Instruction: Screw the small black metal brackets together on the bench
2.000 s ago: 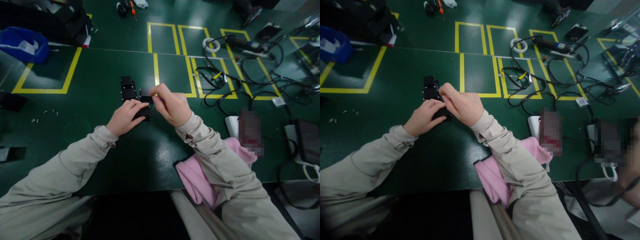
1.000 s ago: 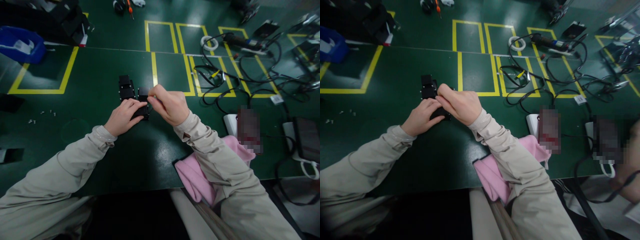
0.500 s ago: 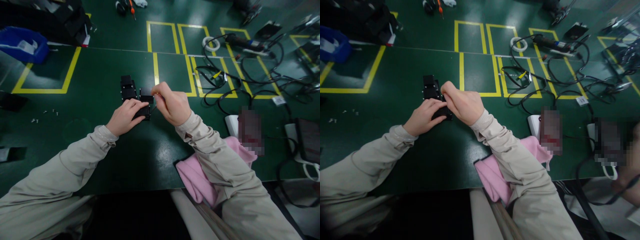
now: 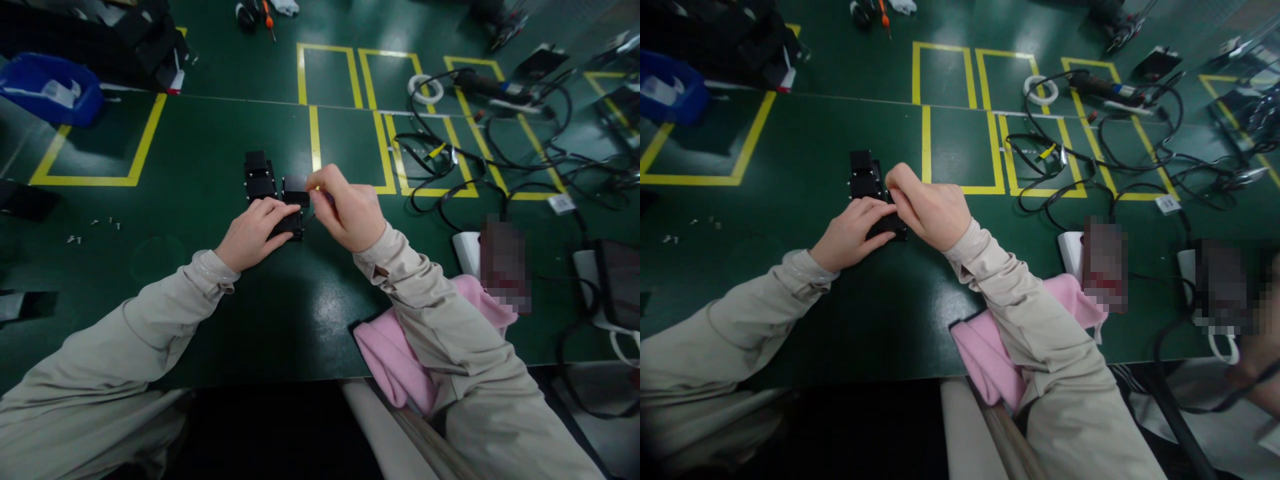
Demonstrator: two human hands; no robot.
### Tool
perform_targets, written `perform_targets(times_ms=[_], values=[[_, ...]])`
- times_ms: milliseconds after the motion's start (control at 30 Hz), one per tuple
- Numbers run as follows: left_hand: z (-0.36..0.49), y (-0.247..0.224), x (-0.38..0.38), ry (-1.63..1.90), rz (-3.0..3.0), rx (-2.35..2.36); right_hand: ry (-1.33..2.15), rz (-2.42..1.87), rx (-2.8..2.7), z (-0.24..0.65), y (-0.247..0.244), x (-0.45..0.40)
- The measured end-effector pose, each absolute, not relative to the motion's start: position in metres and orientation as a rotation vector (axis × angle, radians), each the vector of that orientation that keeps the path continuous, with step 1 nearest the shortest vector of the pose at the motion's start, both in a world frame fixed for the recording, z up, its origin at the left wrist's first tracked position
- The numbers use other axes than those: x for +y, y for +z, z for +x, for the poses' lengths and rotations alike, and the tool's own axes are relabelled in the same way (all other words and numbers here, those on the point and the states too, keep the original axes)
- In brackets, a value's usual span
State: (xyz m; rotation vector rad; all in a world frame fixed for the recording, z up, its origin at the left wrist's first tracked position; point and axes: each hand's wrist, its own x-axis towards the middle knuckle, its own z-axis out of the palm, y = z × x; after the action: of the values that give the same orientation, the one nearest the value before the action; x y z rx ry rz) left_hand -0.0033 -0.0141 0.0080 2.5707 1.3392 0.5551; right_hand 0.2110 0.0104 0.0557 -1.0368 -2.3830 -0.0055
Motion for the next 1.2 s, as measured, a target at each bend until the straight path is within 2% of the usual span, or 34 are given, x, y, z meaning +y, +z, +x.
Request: perform_targets(times_ms=[1200], values=[[-0.0029, 0.009, -0.0147, 0.548, 2.565, 1.363, 0.019, -1.04, -2.36, 0.2113, 0.058, 0.0093]])
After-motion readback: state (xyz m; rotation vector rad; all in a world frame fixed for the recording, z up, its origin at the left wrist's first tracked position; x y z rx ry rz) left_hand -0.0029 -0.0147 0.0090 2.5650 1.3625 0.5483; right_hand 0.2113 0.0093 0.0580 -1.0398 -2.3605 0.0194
